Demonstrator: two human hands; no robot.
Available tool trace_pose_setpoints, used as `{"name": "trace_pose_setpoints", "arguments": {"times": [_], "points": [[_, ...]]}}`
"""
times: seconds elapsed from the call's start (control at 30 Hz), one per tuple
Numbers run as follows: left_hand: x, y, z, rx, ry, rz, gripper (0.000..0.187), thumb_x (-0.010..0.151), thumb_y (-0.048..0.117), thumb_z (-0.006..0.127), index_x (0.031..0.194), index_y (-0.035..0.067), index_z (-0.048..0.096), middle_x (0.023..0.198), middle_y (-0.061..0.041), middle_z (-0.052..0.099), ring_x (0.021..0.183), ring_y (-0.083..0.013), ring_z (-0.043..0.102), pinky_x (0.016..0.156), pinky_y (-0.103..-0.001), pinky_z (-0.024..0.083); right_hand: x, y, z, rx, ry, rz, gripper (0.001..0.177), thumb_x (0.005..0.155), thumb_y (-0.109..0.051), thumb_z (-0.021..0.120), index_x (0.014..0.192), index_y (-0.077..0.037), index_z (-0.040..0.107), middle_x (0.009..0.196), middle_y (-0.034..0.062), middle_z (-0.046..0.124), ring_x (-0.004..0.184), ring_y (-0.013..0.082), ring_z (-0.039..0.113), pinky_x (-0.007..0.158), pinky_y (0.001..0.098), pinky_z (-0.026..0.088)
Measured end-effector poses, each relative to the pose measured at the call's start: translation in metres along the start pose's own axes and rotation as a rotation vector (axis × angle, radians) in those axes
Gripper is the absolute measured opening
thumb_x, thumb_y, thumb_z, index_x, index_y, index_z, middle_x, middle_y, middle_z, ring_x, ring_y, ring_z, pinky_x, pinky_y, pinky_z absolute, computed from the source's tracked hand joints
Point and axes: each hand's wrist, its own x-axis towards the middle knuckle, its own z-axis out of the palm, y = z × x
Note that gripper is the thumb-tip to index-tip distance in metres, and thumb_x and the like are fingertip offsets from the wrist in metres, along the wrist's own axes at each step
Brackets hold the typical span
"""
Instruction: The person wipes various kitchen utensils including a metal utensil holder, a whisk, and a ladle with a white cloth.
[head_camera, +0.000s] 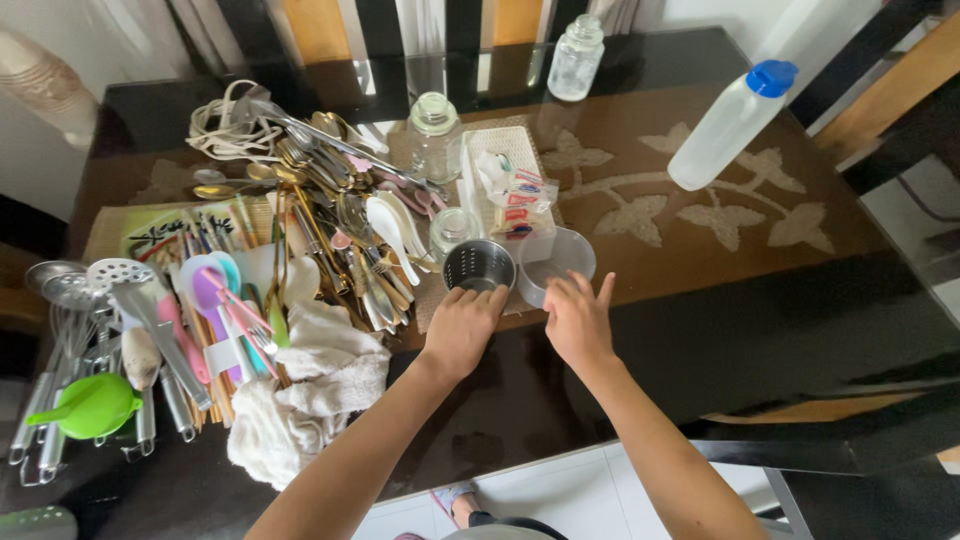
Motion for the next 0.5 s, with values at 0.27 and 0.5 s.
{"name": "trace_pose_setpoints", "arguments": {"times": [0.27, 0.5], "points": [[0.017, -0.001, 0.027, 0.058, 0.046, 0.030, 0.051, 0.076, 0.008, 0.069, 0.126, 0.002, 0.058, 0.093, -0.005, 0.067, 0.088, -0.0212, 0.068, 0.084, -0.035, 0.050, 0.001, -0.011, -0.009, 0.122, 0.009, -0.019, 0.014, 0.078, 0.001, 0.067, 0.082, -0.012, 0.070, 0.126, 0.0047, 0.067, 0.132, 0.0326, 0.052, 0.113, 0.0779, 0.019], [0.022, 0.003, 0.025, -0.001, 0.027, 0.021, 0.049, 0.082, 0.011, 0.069, 0.129, 0.000, 0.058, 0.096, -0.007, 0.068, 0.091, -0.0224, 0.067, 0.086, -0.036, 0.049, 0.017, -0.037, -0.031, 0.222, 0.133, -0.122, 0.015, 0.079, 0.003, 0.067, 0.087, -0.009, 0.069, 0.126, 0.0062, 0.067, 0.131, 0.0323, 0.053, 0.113, 0.0721, 0.026]]}}
